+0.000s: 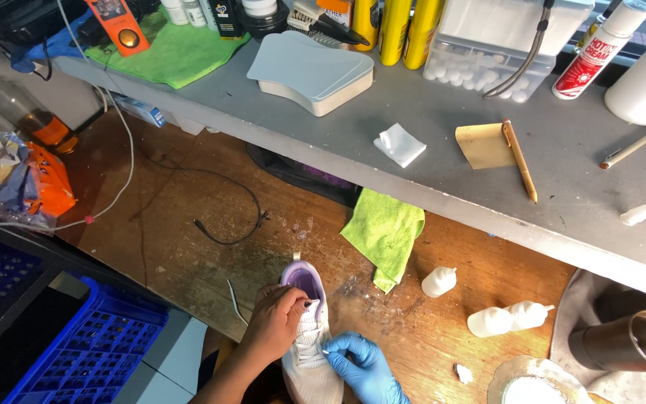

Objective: Threading laces through the eyelets of a sneaker at a repair bench.

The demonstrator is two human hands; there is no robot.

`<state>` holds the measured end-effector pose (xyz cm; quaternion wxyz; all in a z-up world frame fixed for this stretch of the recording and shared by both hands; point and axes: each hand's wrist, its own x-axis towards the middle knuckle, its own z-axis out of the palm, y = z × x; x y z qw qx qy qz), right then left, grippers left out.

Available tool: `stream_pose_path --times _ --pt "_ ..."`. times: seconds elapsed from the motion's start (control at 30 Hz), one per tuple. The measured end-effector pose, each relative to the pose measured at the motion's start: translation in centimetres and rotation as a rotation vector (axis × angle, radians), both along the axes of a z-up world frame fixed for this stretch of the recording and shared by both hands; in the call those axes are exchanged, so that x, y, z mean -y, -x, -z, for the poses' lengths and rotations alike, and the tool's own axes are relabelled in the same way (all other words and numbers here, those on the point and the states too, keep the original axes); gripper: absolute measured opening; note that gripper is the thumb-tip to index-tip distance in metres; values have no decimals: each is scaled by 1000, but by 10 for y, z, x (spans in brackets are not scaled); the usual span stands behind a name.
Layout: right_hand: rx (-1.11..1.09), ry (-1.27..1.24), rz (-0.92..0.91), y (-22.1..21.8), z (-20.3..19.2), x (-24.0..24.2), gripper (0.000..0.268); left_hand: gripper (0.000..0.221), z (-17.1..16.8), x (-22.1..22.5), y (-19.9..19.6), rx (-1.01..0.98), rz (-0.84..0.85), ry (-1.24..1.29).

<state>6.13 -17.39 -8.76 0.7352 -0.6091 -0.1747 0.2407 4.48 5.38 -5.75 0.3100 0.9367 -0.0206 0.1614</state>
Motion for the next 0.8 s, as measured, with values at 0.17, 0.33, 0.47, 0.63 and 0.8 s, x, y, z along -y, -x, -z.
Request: stream_pose_path --times 0.17,0.33,0.47,0.63,0.8 --pt "11 -39 -10 -2 12 1 4 19 -12 1 7 -10 19 88" --pt "5 -72 15 -4 16 0 6 27 -21 -3 20 80 104 196" --pt "57 -25 15 -8 10 1 9 16 -38 -6 31 98 219 156" --pt "72 99 99 -12 11 5 9 22 -35 -9 44 124 227 117" --pt "93 224 135 -10 -11 2 5 23 -36 -9 49 233 225 68"
